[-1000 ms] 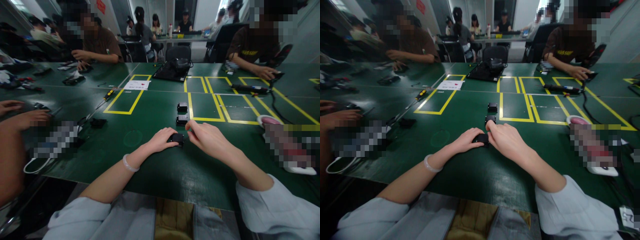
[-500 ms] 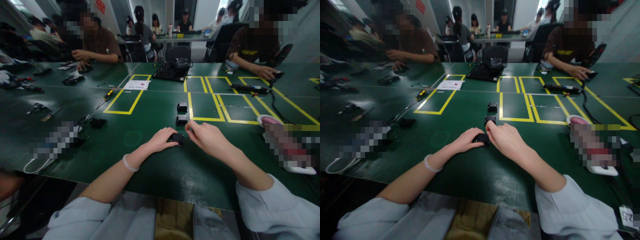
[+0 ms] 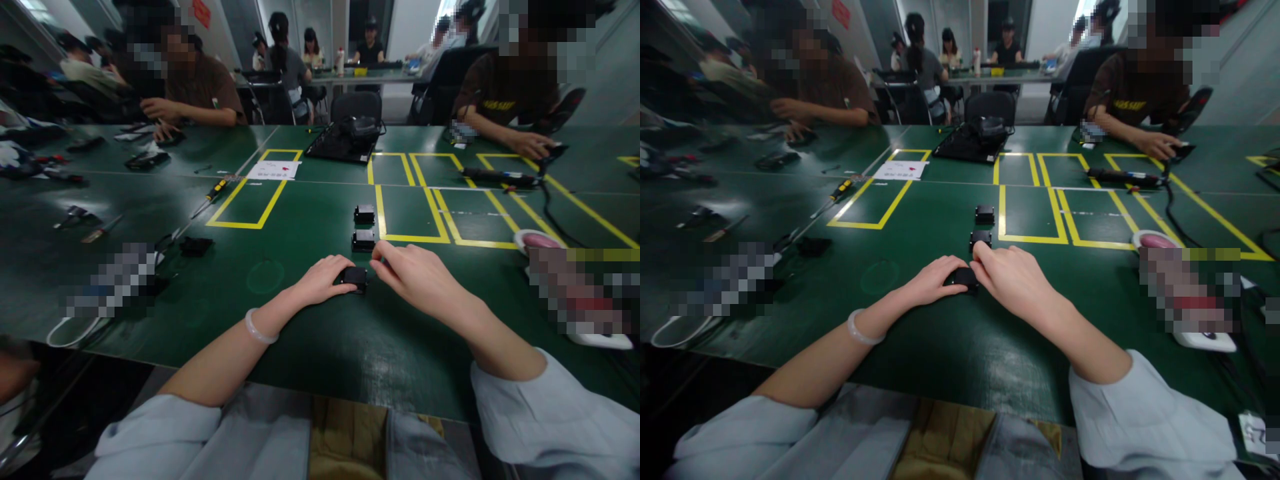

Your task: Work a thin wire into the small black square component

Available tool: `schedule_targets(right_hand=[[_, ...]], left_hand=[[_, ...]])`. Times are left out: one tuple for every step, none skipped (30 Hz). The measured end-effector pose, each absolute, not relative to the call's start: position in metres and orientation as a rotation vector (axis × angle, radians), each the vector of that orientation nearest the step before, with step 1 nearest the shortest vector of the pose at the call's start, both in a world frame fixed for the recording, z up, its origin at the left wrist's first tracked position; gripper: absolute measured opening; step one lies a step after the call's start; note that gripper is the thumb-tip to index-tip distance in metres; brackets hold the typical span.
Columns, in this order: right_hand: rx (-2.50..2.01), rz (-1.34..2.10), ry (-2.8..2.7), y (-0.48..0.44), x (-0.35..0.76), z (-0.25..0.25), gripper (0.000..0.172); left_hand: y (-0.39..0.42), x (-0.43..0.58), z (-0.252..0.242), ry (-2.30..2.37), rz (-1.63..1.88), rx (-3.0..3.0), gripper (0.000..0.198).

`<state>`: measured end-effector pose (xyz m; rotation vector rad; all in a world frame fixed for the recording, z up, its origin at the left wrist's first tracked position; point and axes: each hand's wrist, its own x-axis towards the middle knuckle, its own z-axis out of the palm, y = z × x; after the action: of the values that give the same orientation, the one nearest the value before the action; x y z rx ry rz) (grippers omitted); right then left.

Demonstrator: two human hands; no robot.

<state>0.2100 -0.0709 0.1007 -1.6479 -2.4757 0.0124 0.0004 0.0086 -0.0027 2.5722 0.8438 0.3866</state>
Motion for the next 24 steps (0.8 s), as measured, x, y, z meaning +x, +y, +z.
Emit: schedule_targets(right_hand=[[-1.669, 0.007, -2.480, -0.0707, 0.2096, 0.1008, 0.025], [-1.692, 0.001, -2.485, -0.0704, 0.2093, 0.1009, 0.026], [-1.716, -0.006, -2.490, -0.0700, 0.2089, 0.1010, 0.026], [-1.735, -0.016, -2.494, -0.0698, 0.2086, 0.1010, 0.026], [-1.747, -0.023, -2.498, -0.0696, 0.2082, 0.1010, 0.026], [-1.751, -0.025, -2.501, -0.0696, 0.2080, 0.1010, 0.025], [-1.746, -0.020, -2.500, -0.0696, 0.2078, 0.1010, 0.025], [-1.737, -0.007, -2.498, -0.0698, 0.2077, 0.1010, 0.024], [-1.727, 0.009, -2.494, -0.0701, 0.2077, 0.1009, 0.023], [-1.716, 0.025, -2.486, -0.0704, 0.2078, 0.1007, 0.023], [-1.706, 0.039, -2.476, -0.0707, 0.2081, 0.1005, 0.023], [-1.694, 0.049, -2.468, -0.0708, 0.2085, 0.1002, 0.023], [-1.683, 0.057, -2.462, -0.0709, 0.2089, 0.0999, 0.023], [-1.676, 0.061, -2.459, -0.0708, 0.2093, 0.0996, 0.023], [-1.671, 0.058, -2.458, -0.0707, 0.2097, 0.0994, 0.022], [-1.670, 0.052, -2.459, -0.0705, 0.2100, 0.0994, 0.022], [-1.672, 0.042, -2.459, -0.0703, 0.2101, 0.0996, 0.021], [-1.675, 0.032, -2.459, -0.0701, 0.2099, 0.1001, 0.021], [-1.678, 0.025, -2.459, -0.0700, 0.2095, 0.1007, 0.022], [-1.685, 0.021, -2.460, -0.0700, 0.2089, 0.1015, 0.023], [-1.698, 0.021, -2.464, -0.0700, 0.2082, 0.1024, 0.025], [-1.720, 0.022, -2.470, -0.0700, 0.2073, 0.1032, 0.028], [-1.749, 0.022, -2.476, -0.0699, 0.2065, 0.1038, 0.031], [-1.781, 0.020, -2.481, -0.0697, 0.2058, 0.1043, 0.032]], left_hand=[[0.0085, 0.0005, -0.0029, 0.847, 0.387, 2.573, 0.040], [0.0084, 0.0006, -0.0031, 0.852, 0.386, 2.575, 0.040], [0.0083, 0.0007, -0.0032, 0.853, 0.381, 2.577, 0.040], [0.0083, 0.0007, -0.0033, 0.854, 0.378, 2.579, 0.041], [0.0083, 0.0006, -0.0033, 0.854, 0.376, 2.581, 0.040], [0.0083, 0.0006, -0.0033, 0.855, 0.374, 2.583, 0.040], [0.0084, 0.0005, -0.0032, 0.854, 0.372, 2.585, 0.040], [0.0084, 0.0004, -0.0032, 0.852, 0.372, 2.586, 0.039], [0.0085, 0.0003, -0.0031, 0.852, 0.375, 2.588, 0.039], [0.0085, 0.0003, -0.0031, 0.852, 0.377, 2.588, 0.040], [0.0086, 0.0003, -0.0030, 0.850, 0.377, 2.589, 0.040], [0.0086, 0.0003, -0.0028, 0.849, 0.377, 2.588, 0.040], [0.0086, 0.0004, -0.0026, 0.849, 0.376, 2.587, 0.040], [0.0085, 0.0005, -0.0023, 0.849, 0.375, 2.586, 0.039], [0.0085, 0.0006, -0.0020, 0.848, 0.372, 2.586, 0.039], [0.0084, 0.0007, -0.0017, 0.848, 0.371, 2.585, 0.039], [0.0083, 0.0007, -0.0015, 0.848, 0.371, 2.585, 0.039], [0.0083, 0.0007, -0.0015, 0.846, 0.370, 2.582, 0.039], [0.0083, 0.0007, -0.0015, 0.847, 0.372, 2.579, 0.039], [0.0083, 0.0007, -0.0018, 0.848, 0.373, 2.576, 0.039], [0.0083, 0.0006, -0.0021, 0.849, 0.376, 2.572, 0.039], [0.0084, 0.0005, -0.0025, 0.850, 0.376, 2.569, 0.040], [0.0085, 0.0005, -0.0030, 0.851, 0.377, 2.567, 0.040], [0.0087, 0.0004, -0.0034, 0.852, 0.378, 2.566, 0.040]])
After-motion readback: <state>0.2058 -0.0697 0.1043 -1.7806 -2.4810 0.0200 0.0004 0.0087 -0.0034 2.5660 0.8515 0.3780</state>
